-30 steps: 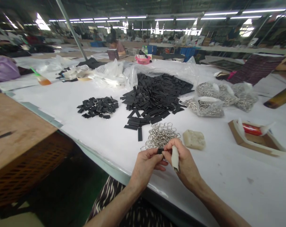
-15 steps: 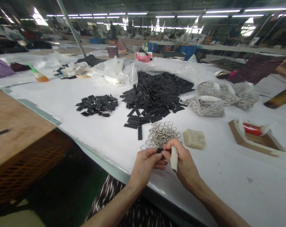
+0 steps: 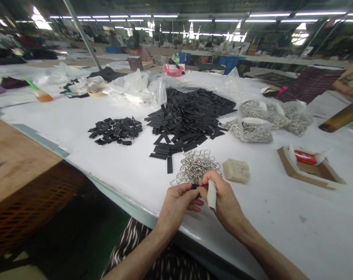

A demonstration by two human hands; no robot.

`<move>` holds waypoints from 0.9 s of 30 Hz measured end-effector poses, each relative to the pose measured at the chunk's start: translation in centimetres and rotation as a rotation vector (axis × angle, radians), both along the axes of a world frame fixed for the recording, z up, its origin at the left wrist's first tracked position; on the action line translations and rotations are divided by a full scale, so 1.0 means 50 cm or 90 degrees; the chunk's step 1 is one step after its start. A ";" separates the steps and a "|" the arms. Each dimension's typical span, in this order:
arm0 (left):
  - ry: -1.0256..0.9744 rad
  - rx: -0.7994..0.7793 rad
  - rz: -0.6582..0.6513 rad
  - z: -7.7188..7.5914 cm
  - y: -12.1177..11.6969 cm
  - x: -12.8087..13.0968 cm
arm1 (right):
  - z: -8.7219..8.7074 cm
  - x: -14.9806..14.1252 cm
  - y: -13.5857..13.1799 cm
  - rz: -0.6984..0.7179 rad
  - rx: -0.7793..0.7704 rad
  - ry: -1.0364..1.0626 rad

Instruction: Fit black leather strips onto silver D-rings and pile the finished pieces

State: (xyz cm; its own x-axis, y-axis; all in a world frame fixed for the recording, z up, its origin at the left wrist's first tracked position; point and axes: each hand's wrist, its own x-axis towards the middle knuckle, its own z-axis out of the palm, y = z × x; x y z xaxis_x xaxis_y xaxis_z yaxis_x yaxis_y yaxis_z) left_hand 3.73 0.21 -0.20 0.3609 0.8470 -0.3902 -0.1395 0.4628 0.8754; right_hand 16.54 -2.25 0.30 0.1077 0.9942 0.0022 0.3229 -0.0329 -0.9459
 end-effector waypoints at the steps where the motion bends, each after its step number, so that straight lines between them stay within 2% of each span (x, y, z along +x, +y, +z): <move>1: 0.003 0.003 -0.001 -0.001 0.000 0.000 | 0.000 0.001 -0.001 0.001 0.000 -0.005; 11: -0.005 -0.002 0.020 -0.004 -0.001 0.002 | 0.012 0.005 0.000 -0.004 -0.001 -0.031; 17: -0.015 -0.011 0.040 -0.006 0.004 -0.005 | 0.027 0.018 -0.002 0.009 0.036 -0.030; 23: -0.025 -0.027 0.049 -0.013 0.009 -0.013 | 0.055 0.065 -0.003 -0.022 0.067 -0.133; 27: -0.020 -0.041 0.057 -0.011 0.012 -0.012 | 0.064 0.112 -0.001 -0.049 0.030 -0.104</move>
State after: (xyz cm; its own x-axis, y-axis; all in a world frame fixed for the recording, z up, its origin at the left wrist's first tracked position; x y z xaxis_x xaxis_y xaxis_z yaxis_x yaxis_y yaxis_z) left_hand 3.13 0.82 -0.75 0.2975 0.8502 -0.4344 -0.2106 0.5022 0.8387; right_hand 22.12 -2.30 3.52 0.1782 0.9813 0.0728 0.4707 -0.0200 -0.8821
